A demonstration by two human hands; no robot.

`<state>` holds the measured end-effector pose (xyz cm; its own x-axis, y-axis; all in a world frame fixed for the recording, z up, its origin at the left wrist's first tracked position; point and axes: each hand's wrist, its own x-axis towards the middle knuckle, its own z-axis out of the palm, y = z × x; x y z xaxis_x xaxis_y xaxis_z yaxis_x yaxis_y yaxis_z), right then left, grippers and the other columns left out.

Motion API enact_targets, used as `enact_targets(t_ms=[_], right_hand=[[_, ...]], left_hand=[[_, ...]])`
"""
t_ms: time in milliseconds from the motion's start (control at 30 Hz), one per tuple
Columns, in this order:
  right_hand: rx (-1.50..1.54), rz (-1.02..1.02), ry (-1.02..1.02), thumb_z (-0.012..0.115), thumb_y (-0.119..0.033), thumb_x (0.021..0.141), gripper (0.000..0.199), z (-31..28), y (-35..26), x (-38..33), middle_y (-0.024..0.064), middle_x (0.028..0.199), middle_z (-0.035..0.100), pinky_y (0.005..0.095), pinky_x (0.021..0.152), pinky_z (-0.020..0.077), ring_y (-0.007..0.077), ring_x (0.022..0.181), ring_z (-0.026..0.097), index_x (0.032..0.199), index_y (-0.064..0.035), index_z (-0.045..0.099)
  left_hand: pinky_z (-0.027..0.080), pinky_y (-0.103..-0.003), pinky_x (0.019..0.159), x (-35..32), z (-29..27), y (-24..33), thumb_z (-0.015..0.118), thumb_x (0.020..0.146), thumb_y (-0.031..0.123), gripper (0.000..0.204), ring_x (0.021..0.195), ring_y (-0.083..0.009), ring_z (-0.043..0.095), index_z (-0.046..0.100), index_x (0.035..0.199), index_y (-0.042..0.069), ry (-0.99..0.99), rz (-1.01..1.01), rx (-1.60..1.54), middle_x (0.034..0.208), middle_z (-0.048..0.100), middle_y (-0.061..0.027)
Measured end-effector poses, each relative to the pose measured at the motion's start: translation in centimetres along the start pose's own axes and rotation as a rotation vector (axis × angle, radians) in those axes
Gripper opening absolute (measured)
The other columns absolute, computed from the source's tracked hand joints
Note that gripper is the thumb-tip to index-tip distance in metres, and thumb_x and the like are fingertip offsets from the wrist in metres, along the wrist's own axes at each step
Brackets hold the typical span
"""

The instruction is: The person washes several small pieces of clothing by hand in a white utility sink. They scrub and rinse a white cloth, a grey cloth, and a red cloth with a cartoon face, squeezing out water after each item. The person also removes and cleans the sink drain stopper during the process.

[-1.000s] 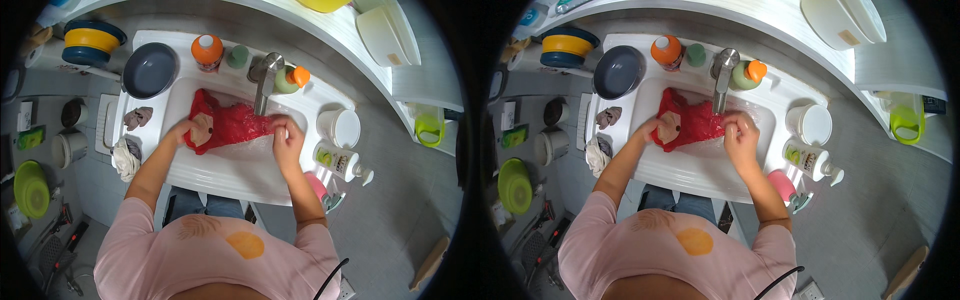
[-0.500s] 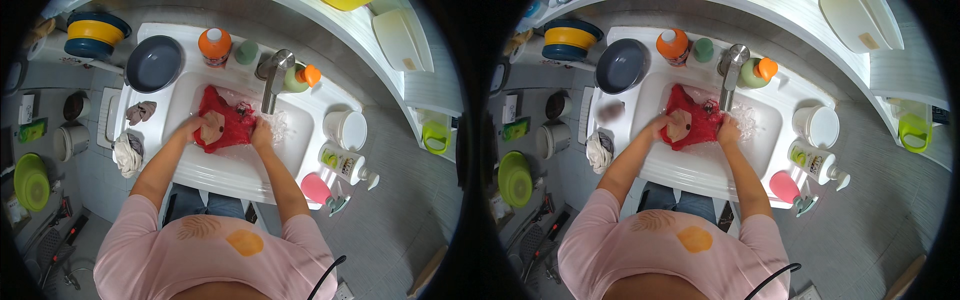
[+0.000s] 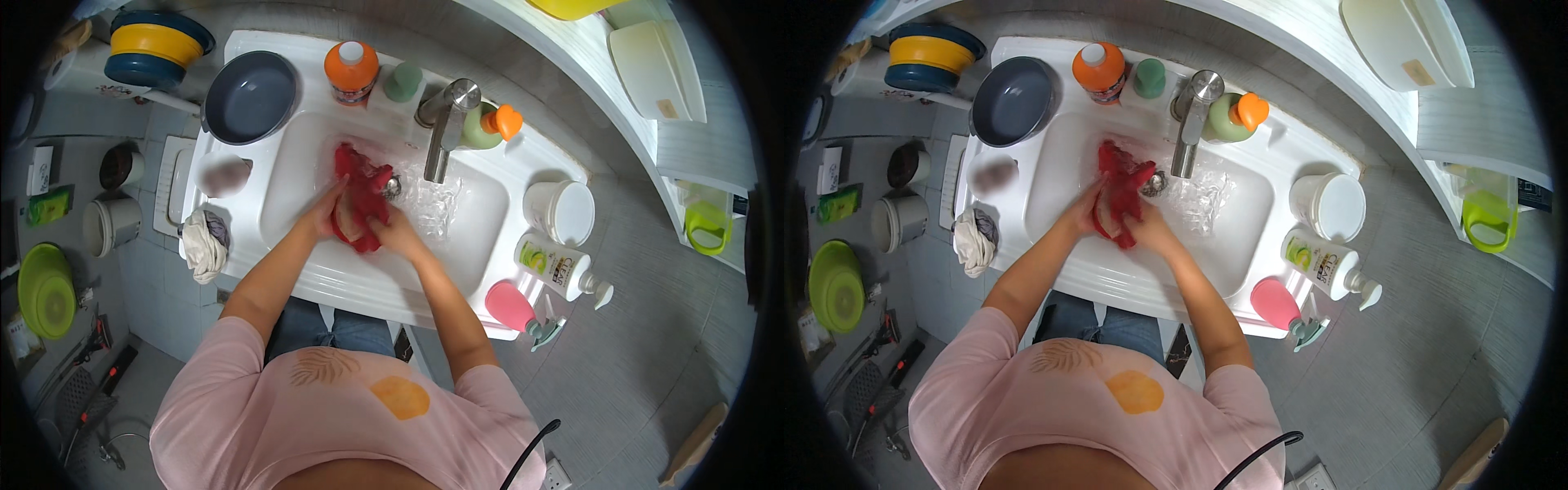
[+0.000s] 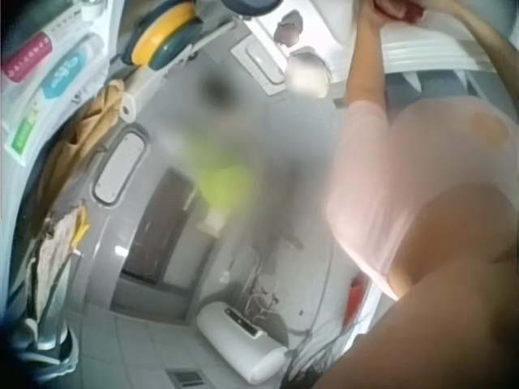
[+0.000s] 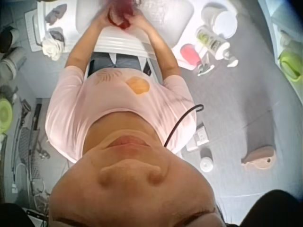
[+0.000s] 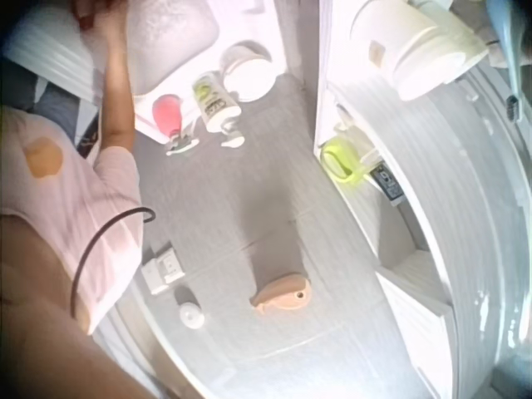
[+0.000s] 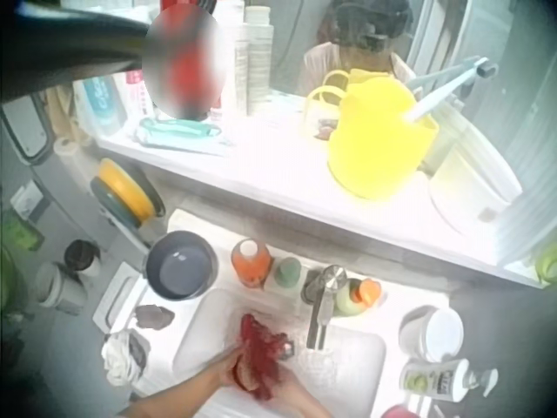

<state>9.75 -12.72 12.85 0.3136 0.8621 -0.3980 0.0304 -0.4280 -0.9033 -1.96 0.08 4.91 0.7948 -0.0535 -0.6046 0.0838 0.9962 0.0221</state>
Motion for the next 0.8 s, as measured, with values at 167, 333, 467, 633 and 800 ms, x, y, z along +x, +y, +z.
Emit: enact_targets(t_ms=[167,333,467,633,800], right_hand=[[-0.593,-0.17,-0.047,0.053,-0.012,0.072,0.04,1.9,-2.2,-0.5,0.0263,0.084,0.058,0.0432,0.067,0.0476,0.0411,0.074,0.057,0.109,0.0005,0.046],[-0.487,0.097,0.028,0.058,-0.014,0.068,0.042,0.2,-4.1,-0.4,0.0269,0.085,0.056,0.043,0.07,0.0467,0.0411,0.079,0.056,0.106,0.0016,0.047],[-0.483,-0.152,0.312,0.064,-0.005,0.061,0.052,-1.4,-4.6,-0.9,0.0284,0.109,0.046,0.0399,0.077,0.0461,0.0403,0.093,0.051,0.109,0.0014,0.045],[0.744,0.396,-0.227,0.067,-0.017,0.075,0.06,-4.1,-2.3,-0.7,0.0149,0.117,0.045,0.0315,0.083,0.0438,0.022,0.104,0.049,0.124,-0.0006,0.038],[0.077,0.114,0.131,0.064,-0.018,0.077,0.045,-2.2,-0.6,-0.4,0.0165,0.113,0.048,0.0293,0.081,0.0442,0.0214,0.098,0.052,0.113,0.0012,0.046]], left_hand=[[0.042,-0.039,0.088,-1.4,2.7,-1.9,0.044,0.089,0.035,0.039,0.1,-0.0227,0.052,0.046,0.117,0.008,-0.08,0.1,-0.164,0.113,0.052,-0.0087],[0.041,-0.038,0.091,-2.3,2.0,-2.8,0.05,0.087,0.022,0.039,0.105,-0.0238,0.05,0.04,0.121,0.006,-0.038,0.108,0.048,0.116,0.05,-0.0113],[0.041,-0.037,0.092,-3.2,3.1,-2.0,0.054,0.083,0.014,0.045,0.106,-0.0239,0.05,0.036,0.123,0.005,-0.044,0.083,0.056,0.118,0.049,-0.0126],[0.039,-0.039,0.095,-4.7,4.4,-1.0,0.058,0.081,0.016,0.051,0.109,-0.0246,0.048,0.034,0.125,0.004,-0.129,0.062,0.132,0.12,0.048,-0.0123],[0.04,-0.039,0.093,-5.7,5.4,-0.8,0.064,0.077,0.015,0.058,0.109,-0.0241,0.049,0.034,0.125,0.004,-0.062,0.104,0.239,0.119,0.048,-0.0121]])
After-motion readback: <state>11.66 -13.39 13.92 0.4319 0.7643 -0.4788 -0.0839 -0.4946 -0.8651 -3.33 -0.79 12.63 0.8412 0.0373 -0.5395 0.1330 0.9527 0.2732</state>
